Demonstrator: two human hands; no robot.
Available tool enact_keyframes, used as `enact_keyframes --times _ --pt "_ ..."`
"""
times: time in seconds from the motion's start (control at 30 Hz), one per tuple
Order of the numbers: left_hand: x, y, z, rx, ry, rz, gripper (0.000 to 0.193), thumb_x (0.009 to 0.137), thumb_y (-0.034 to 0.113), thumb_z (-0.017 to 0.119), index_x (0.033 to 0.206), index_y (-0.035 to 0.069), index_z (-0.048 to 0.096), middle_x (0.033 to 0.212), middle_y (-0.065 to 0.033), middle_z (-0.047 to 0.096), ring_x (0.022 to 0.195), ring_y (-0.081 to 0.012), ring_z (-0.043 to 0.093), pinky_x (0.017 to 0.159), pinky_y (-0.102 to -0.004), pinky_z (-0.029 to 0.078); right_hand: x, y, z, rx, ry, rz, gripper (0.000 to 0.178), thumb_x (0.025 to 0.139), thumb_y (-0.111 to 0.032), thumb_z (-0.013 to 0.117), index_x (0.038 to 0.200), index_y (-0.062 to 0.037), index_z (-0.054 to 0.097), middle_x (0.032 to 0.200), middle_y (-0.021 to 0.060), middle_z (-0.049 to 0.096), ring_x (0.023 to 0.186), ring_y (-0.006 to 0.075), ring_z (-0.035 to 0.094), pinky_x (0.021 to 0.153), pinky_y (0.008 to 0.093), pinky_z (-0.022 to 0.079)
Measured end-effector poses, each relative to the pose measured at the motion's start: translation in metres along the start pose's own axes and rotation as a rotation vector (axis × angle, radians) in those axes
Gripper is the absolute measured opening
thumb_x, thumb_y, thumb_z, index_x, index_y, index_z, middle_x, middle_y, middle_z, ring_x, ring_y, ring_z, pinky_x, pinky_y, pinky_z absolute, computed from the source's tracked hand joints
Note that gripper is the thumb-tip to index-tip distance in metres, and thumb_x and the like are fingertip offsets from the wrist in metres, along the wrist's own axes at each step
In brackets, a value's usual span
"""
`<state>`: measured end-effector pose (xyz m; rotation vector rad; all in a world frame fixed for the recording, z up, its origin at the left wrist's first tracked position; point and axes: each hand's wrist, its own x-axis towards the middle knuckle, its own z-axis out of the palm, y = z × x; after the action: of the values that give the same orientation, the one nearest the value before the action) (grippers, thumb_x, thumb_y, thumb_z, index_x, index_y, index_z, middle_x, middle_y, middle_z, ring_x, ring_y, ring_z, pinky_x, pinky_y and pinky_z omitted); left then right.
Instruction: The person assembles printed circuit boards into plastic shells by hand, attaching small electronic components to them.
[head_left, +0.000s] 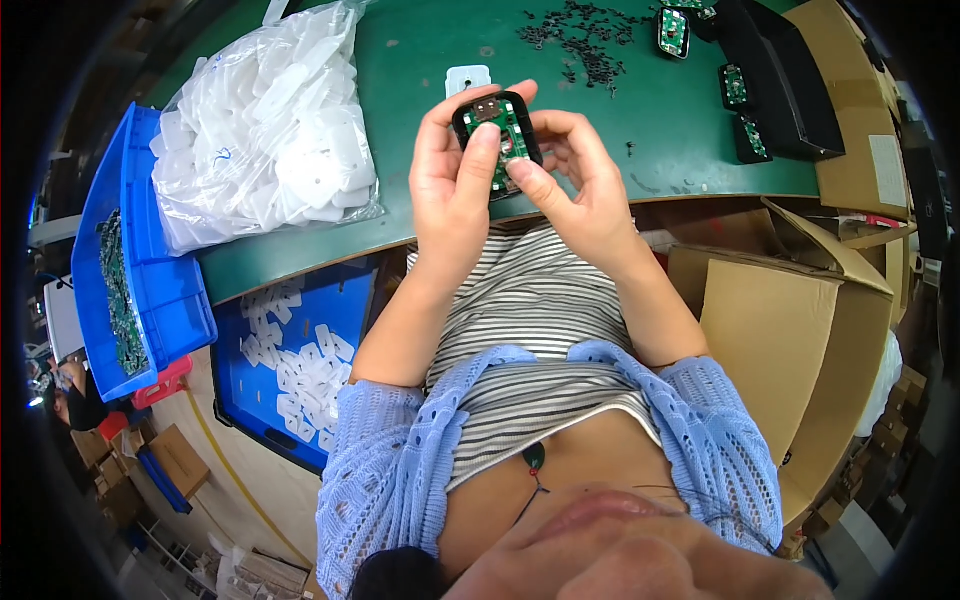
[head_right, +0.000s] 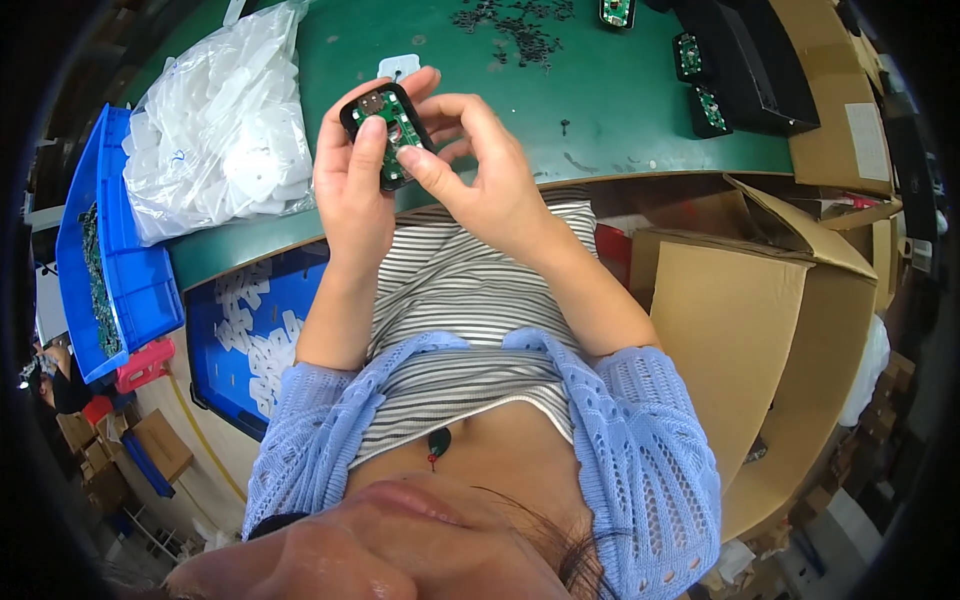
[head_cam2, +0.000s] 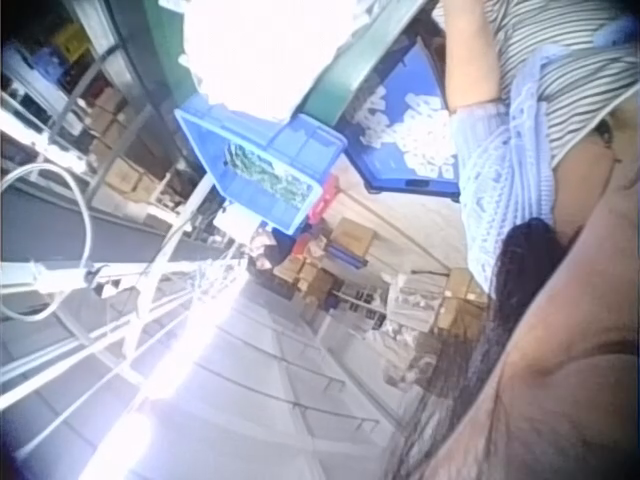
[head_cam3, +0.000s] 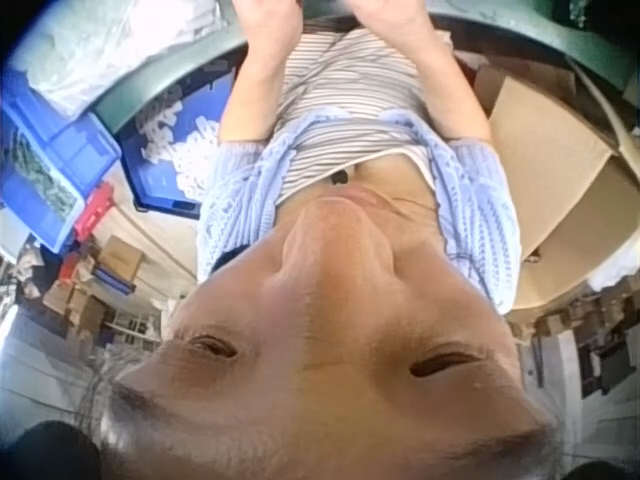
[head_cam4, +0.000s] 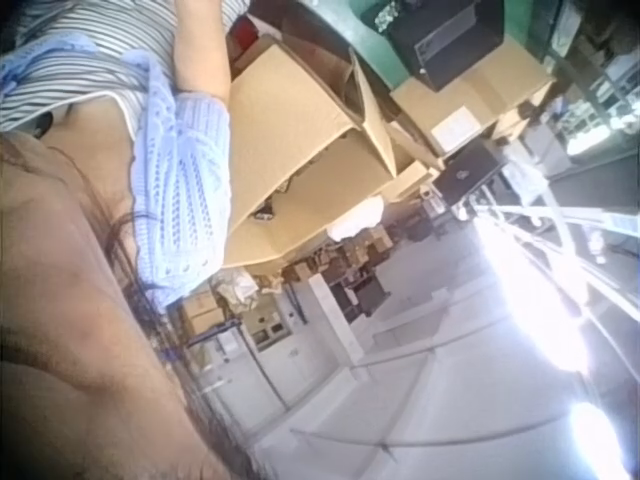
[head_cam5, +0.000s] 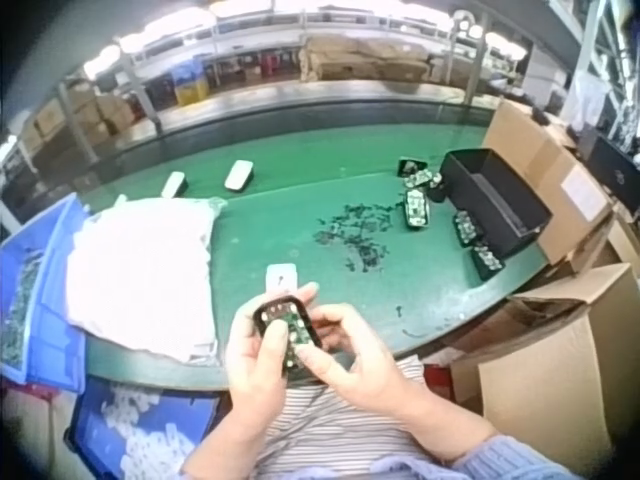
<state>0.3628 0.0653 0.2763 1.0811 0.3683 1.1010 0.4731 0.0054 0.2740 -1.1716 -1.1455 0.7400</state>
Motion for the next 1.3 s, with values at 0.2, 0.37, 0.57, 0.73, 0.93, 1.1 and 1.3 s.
enact_keyframes --times 0.2,0.37,0.57,0.73,0.93,1.1,1.3 --pt "0.003 0.001 -0.005 0.121 -0.131 0.081 0.031 0.093 0.005 0.047 0.123 -0.002 0.04 0.126 -0.0219 0.05 0.111 -0.0204 0.053 0.094 -0.0311 0.044 -0.001 -0.005 -0.003 0.357 -0.059 0.149 0.029 0.089 -0.007 0.058 0.114 0.0031 0.047 0.106 0.009 0.056 0.099 0.0139 0.055 0.084 0.0278 0.048" --pt "0.002 0.004 -0.003 0.14 -0.178 0.032 0.03 0.092 0.004 0.046 0.122 -0.002 0.039 0.126 -0.0222 0.05 0.112 -0.0215 0.053 0.094 -0.0322 0.044 -0.001 -0.001 -0.009 0.346 -0.09 0.11 0.028 0.088 -0.005 0.057 0.114 0.0031 0.048 0.104 0.0088 0.057 0.096 0.0129 0.056 0.084 0.0277 0.047" --pt "0.005 0.0 -0.003 0.267 -0.207 0.155 0.029 0.092 0.005 0.046 0.12 -0.003 0.041 0.122 -0.0243 0.053 0.118 -0.0269 0.05 0.098 -0.0364 0.04 -0.004 0.003 -0.012 0.22 -0.054 0.01 0.033 0.086 -0.009 0.061 0.114 0.0018 0.049 0.104 0.0073 0.056 0.096 0.0133 0.055 0.083 0.0289 0.046" --pt "0.012 0.007 -0.002 -0.06 -0.229 -0.028 0.029 0.091 0.007 0.048 0.119 -0.001 0.046 0.125 -0.0255 0.051 0.12 -0.0259 0.048 0.098 -0.0361 0.04 -0.007 0.009 -0.006 0.425 -0.094 0.004 0.045 0.088 -0.019 0.062 0.123 0.0006 0.042 0.108 0.0079 0.054 0.099 0.0145 0.053 0.084 0.0297 0.045" --pt "0.033 0.003 -0.037 0.348 -0.19 0.007 0.04 0.087 0.018 0.059 0.12 -0.001 0.046 0.125 -0.018 0.051 0.111 -0.0218 0.051 0.093 -0.0332 0.042 -0.003 0.029 -0.011 1.005 -0.118 0.377 0.049 0.096 -0.037 0.042 0.131 -0.0036 0.035 0.117 0.0169 0.054 0.091 0.022 0.06 0.077 0.0305 0.05" --pt "0.044 -0.02 -0.079 1.434 0.033 0.112 0.062 0.076 0.038 0.071 0.117 -0.002 0.049 0.104 -0.0156 0.055 0.1 -0.0274 0.051 0.084 -0.0388 0.043 0.007 0.042 -0.024 0.859 -0.045 0.407 0.049 0.095 -0.037 0.044 0.135 -0.0095 0.034 0.119 0.0175 0.052 0.094 0.0231 0.058 0.084 0.0341 0.05" --pt "0.048 -0.033 -0.057 1.743 -0.088 0.356 0.057 0.074 0.024 0.071 0.122 0.005 0.049 0.106 -0.0122 0.056 0.099 -0.0309 0.05 0.082 -0.0396 0.042 0.012 0.032 -0.031 0.954 0.127 0.396 0.041 0.096 -0.025 0.045 0.134 -0.0105 0.036 0.122 0.0136 0.05 0.106 0.03 0.054 0.097 0.0455 0.044"
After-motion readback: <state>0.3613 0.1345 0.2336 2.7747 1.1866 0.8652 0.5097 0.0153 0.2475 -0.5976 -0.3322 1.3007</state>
